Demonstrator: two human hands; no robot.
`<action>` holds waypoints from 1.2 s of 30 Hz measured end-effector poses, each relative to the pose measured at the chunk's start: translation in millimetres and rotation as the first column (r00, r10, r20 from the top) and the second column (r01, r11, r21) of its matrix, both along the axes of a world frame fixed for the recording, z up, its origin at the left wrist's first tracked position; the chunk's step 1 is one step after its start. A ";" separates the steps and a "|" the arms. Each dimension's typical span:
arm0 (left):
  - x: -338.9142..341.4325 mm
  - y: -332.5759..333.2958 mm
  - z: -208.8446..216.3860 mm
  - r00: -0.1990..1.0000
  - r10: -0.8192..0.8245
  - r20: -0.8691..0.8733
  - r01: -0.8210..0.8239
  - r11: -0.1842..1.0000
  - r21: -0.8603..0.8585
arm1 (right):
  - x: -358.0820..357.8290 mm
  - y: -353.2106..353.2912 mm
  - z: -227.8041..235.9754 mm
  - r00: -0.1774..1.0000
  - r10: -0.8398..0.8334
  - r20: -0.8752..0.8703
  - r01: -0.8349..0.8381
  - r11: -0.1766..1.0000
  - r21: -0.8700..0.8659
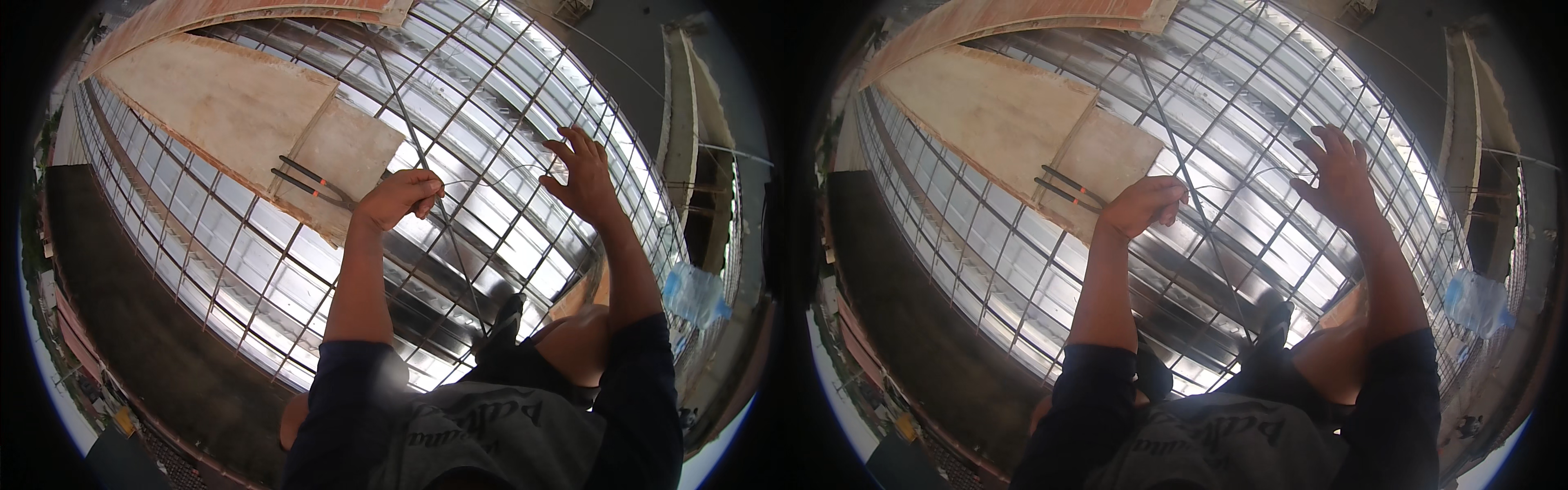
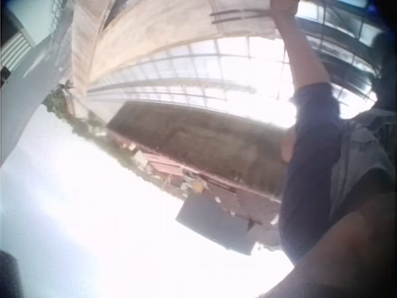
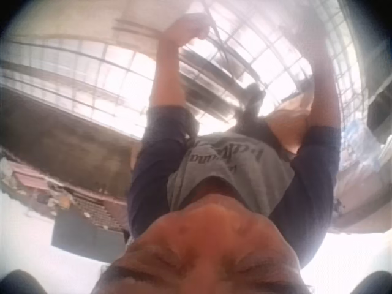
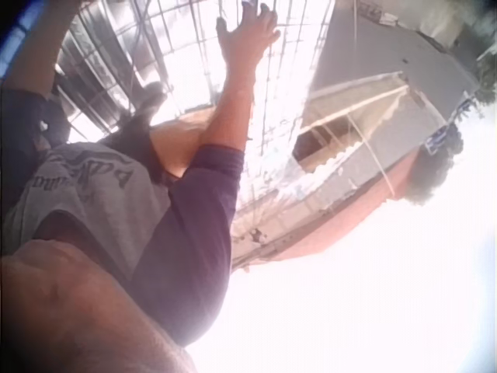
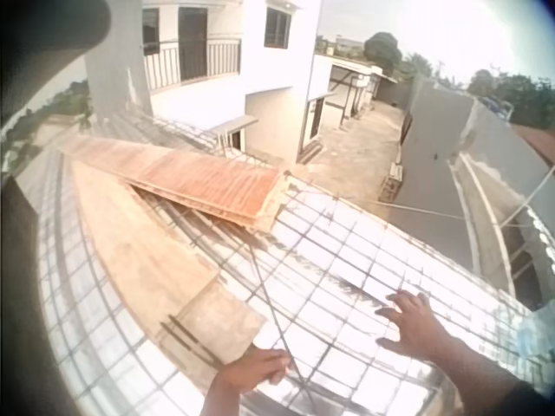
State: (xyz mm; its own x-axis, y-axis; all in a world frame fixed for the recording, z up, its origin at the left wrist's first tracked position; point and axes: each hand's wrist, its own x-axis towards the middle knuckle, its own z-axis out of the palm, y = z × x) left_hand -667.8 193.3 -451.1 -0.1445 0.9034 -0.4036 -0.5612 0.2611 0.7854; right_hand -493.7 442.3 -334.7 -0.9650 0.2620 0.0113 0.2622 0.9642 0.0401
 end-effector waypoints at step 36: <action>-21.5 -24.7 -123.2 0.311 -0.755 -0.577 -0.193 0.544 -0.816 | 88.7 0.3 42.2 0.864 -0.309 0.398 0.380 0.918 -0.114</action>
State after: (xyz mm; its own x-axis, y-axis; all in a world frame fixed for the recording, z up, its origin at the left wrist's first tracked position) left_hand -689.3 168.5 -574.3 -0.5948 0.4537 -0.6636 0.5063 0.8526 0.1291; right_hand -405.0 442.6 -292.4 -0.7378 0.5411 -0.4036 0.5800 0.8140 0.0310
